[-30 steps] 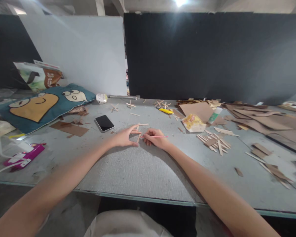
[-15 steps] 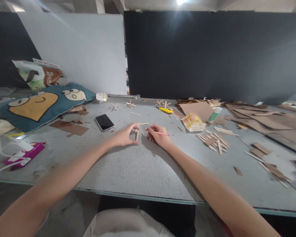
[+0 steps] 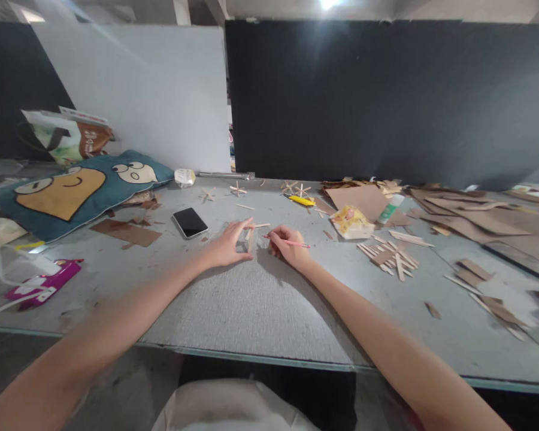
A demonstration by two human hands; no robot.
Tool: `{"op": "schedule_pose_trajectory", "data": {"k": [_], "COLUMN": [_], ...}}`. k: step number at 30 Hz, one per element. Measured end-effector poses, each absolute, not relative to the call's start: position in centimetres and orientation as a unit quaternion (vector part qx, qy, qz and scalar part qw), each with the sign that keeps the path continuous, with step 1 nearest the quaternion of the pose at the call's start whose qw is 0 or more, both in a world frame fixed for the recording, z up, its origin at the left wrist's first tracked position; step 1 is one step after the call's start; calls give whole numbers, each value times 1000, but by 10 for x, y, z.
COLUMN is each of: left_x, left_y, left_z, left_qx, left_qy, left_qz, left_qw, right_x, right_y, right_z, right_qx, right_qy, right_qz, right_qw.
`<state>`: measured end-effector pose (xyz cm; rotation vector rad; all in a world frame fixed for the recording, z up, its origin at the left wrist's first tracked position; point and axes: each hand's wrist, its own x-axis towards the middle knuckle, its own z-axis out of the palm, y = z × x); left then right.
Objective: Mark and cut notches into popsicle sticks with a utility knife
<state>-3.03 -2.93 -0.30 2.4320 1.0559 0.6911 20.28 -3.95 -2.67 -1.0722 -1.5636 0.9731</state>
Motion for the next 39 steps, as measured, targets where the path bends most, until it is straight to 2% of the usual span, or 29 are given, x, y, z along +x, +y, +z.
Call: {"op": "schedule_pose_trajectory", "data": {"k": [4, 9, 22, 39], "left_x": [-31, -33, -32, -32], "left_y": [-28, -26, -25, -23], "left_z": [-2, -2, -3, -5], "left_qx": [867, 858, 866, 873], "left_qy": [389, 392, 389, 393], "left_qz": [196, 171, 158, 152], "left_qw": [240, 284, 271, 245], "right_x": [203, 202, 204, 203], "right_y": [-44, -46, -33, -42], "right_z": [-25, -23, -35, -26], "right_qx": [-401, -376, -352, -391], "right_qy": [-663, -697, -682, -677], "right_qz": [415, 440, 499, 459], "right_qw": [477, 424, 401, 421]}}
